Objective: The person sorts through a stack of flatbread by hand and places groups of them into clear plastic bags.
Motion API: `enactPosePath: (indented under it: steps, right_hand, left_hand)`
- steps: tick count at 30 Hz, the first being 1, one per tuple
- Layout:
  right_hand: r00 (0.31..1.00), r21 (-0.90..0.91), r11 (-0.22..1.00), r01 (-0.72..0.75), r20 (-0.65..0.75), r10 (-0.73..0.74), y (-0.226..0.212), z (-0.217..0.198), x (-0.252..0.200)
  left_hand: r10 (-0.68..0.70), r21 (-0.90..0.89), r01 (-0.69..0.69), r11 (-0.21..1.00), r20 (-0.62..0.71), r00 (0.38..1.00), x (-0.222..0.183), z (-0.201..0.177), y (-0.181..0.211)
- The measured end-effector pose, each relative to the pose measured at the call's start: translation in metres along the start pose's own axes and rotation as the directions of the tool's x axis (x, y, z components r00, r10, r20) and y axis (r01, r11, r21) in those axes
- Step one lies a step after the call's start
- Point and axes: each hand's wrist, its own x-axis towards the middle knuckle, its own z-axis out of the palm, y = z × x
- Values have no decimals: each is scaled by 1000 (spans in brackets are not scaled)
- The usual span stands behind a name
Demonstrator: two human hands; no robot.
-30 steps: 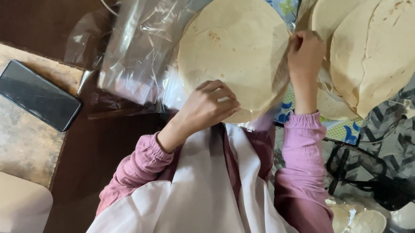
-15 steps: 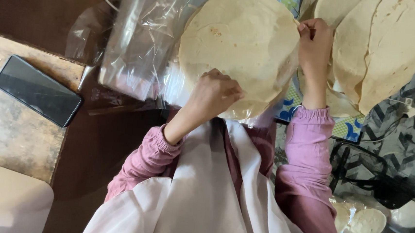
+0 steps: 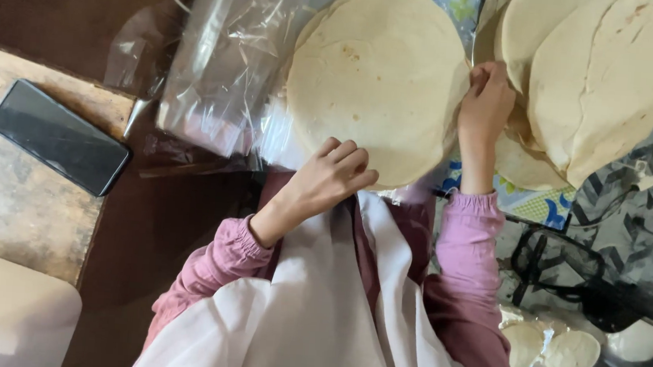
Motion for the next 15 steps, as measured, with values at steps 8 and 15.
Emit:
enactPosePath:
  steps: [8, 15]
  right_hand:
    - [999, -206, 978, 23, 30, -17, -6, -5, 4]
    - [996, -427, 904, -35, 57, 65, -67, -34, 6]
  left_hand:
    - [-92, -103, 94, 990, 19, 996, 7, -5, -1]
    - [-419, -171, 436, 884, 130, 899, 54, 17, -49]
